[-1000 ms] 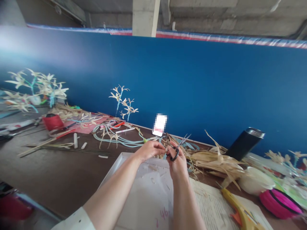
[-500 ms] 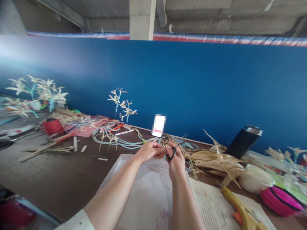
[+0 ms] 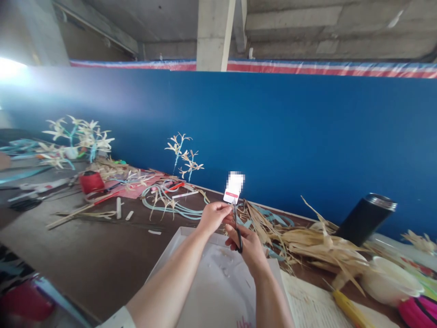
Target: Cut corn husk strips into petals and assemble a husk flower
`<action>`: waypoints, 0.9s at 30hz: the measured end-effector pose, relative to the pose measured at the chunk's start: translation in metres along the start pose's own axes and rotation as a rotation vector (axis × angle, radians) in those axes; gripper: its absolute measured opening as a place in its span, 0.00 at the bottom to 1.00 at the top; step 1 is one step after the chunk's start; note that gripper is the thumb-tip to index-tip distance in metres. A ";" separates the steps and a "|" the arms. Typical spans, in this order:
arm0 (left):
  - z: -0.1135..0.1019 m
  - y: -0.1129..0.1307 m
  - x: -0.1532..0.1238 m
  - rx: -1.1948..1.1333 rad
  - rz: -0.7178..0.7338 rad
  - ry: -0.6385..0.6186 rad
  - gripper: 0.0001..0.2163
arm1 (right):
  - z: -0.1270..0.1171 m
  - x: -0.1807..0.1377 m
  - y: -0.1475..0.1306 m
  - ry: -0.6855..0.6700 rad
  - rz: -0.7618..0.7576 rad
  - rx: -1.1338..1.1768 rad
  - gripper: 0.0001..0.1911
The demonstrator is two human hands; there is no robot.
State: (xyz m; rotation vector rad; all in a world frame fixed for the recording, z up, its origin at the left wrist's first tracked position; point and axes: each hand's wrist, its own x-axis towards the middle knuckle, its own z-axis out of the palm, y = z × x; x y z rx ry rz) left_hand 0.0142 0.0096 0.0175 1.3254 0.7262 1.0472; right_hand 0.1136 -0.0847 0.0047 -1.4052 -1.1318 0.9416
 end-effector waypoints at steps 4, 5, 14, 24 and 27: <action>0.001 0.003 -0.001 0.031 -0.004 0.010 0.06 | -0.001 0.001 0.001 0.002 -0.011 -0.006 0.24; 0.000 0.003 -0.001 0.033 -0.006 0.010 0.06 | -0.001 0.002 0.001 0.004 -0.008 -0.005 0.24; -0.001 0.001 -0.001 0.059 -0.024 -0.015 0.07 | -0.004 0.007 0.010 0.035 -0.005 -0.100 0.25; -0.001 0.006 -0.004 0.070 -0.018 -0.011 0.07 | -0.003 0.008 0.010 0.045 -0.021 -0.138 0.22; -0.001 0.005 -0.004 0.073 -0.018 -0.010 0.07 | -0.002 0.008 0.009 0.050 -0.024 -0.119 0.21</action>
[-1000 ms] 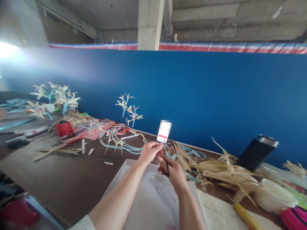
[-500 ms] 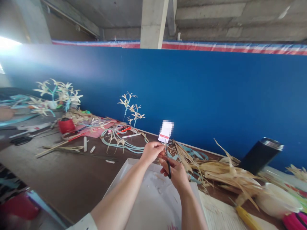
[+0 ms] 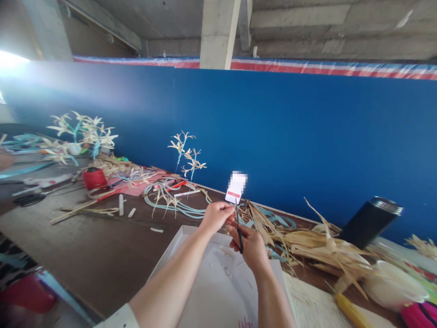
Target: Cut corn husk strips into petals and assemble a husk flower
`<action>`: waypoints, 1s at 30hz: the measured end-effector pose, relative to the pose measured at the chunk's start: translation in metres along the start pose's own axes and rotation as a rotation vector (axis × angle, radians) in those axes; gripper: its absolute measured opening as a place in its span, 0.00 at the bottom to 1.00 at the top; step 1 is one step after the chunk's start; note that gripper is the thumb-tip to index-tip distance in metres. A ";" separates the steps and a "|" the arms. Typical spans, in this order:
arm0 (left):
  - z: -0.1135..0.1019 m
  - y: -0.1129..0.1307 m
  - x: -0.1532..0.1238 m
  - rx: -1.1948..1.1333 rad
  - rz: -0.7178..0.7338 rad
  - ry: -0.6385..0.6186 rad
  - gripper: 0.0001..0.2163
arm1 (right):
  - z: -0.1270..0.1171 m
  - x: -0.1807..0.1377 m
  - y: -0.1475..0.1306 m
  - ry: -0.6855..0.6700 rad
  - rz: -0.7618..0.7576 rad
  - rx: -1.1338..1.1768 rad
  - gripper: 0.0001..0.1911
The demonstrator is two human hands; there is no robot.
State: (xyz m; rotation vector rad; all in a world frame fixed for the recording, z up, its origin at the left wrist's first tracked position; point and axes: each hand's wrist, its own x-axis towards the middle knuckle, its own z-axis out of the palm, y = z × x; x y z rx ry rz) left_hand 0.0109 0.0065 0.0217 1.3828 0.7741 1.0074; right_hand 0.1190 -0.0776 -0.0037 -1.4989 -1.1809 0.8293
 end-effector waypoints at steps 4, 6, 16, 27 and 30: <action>0.000 -0.001 0.001 0.002 -0.008 -0.001 0.08 | 0.000 -0.001 -0.001 0.013 -0.023 -0.007 0.18; 0.000 -0.001 0.001 -0.002 -0.010 0.000 0.08 | 0.000 -0.002 -0.002 0.014 -0.029 -0.010 0.18; -0.002 -0.010 0.006 -0.122 -0.028 -0.071 0.11 | 0.000 0.003 0.002 0.333 0.065 0.244 0.24; 0.006 -0.006 -0.002 -0.105 -0.164 -0.246 0.07 | -0.009 0.005 0.003 0.451 -0.055 0.496 0.30; 0.007 -0.009 -0.002 -0.076 -0.167 -0.301 0.08 | -0.008 0.005 0.005 0.438 -0.070 0.451 0.30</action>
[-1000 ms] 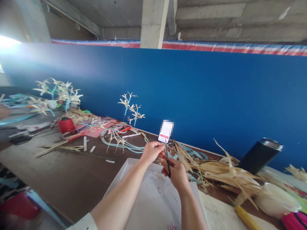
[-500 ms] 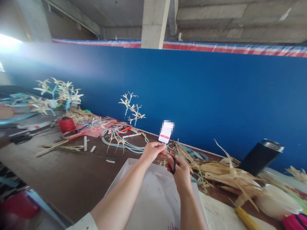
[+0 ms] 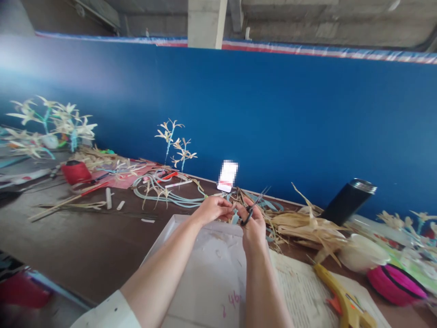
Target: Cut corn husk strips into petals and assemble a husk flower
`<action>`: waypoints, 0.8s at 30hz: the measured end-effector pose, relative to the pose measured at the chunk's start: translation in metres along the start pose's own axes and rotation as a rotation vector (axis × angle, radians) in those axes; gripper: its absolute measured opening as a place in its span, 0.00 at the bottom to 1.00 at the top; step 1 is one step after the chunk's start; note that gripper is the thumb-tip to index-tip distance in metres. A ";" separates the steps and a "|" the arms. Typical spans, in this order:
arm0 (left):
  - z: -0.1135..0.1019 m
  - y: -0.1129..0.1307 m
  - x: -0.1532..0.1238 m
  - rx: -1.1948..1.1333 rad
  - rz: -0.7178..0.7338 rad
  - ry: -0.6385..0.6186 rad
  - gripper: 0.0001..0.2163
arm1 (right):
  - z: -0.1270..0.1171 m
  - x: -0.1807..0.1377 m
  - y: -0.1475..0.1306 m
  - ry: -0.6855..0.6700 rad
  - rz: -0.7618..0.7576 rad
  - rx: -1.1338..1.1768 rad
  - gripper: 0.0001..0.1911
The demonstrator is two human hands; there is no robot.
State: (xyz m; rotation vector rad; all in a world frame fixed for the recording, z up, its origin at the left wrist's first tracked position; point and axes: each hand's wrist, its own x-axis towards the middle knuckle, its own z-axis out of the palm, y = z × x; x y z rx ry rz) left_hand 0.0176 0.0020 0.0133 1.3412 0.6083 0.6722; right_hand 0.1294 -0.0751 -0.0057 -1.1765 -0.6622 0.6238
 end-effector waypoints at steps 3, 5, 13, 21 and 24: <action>0.000 -0.004 0.002 0.035 -0.005 -0.046 0.09 | -0.001 0.001 0.002 0.000 0.004 -0.014 0.29; -0.001 -0.005 0.002 0.057 -0.006 -0.069 0.10 | -0.002 0.002 0.004 -0.003 0.019 0.002 0.29; 0.000 -0.005 0.002 0.116 0.050 -0.132 0.15 | -0.003 0.003 0.003 0.004 0.122 0.080 0.28; 0.000 -0.005 -0.002 0.034 -0.008 -0.169 0.17 | -0.003 0.004 0.004 -0.013 0.141 0.136 0.26; 0.000 -0.007 -0.001 0.011 -0.056 -0.140 0.16 | -0.002 0.003 0.005 -0.018 0.128 0.181 0.25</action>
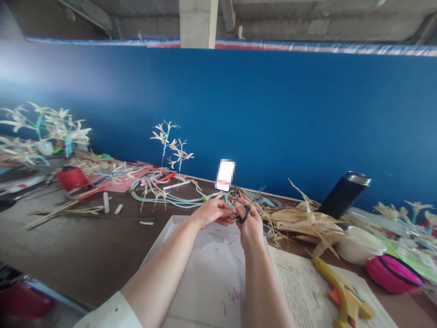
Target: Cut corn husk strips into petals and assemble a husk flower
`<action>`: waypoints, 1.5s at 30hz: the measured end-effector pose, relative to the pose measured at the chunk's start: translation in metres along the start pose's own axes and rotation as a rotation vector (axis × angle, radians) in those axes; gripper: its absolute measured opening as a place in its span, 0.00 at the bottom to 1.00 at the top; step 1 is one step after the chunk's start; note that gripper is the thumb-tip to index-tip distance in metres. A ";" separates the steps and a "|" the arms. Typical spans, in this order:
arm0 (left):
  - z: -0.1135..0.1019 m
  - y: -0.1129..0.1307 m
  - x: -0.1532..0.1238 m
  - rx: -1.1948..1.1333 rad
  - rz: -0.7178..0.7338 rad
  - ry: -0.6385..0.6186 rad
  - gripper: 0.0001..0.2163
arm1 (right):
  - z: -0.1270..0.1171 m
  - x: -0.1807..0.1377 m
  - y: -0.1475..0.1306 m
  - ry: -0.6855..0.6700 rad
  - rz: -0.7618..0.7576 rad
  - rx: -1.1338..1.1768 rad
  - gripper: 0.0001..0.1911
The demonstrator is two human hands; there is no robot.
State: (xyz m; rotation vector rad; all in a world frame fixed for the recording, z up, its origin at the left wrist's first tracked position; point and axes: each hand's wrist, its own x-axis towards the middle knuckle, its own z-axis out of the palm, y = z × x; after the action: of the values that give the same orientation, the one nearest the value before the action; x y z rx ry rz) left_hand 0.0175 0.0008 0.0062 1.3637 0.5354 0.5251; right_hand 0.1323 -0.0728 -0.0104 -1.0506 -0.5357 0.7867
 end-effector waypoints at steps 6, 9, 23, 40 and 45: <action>-0.003 0.001 0.005 -0.103 0.030 0.267 0.12 | 0.004 -0.002 0.001 -0.016 0.032 -0.056 0.24; -0.005 0.002 0.007 -0.140 0.092 0.380 0.11 | 0.006 -0.004 0.004 -0.071 0.064 -0.170 0.24; -0.006 0.022 0.003 -0.110 0.265 0.621 0.06 | 0.012 -0.018 0.005 -0.477 0.113 -0.477 0.25; -0.008 0.019 0.002 0.036 0.261 0.684 0.06 | 0.015 -0.017 0.005 -0.451 0.078 -0.507 0.27; -0.007 0.021 0.001 0.030 0.252 0.699 0.06 | 0.015 -0.017 0.005 -0.434 0.083 -0.539 0.28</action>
State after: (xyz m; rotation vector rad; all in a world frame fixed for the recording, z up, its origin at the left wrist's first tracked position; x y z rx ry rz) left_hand 0.0127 0.0094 0.0256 1.2639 0.9403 1.2228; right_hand 0.1092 -0.0766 -0.0086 -1.4078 -1.1227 0.9786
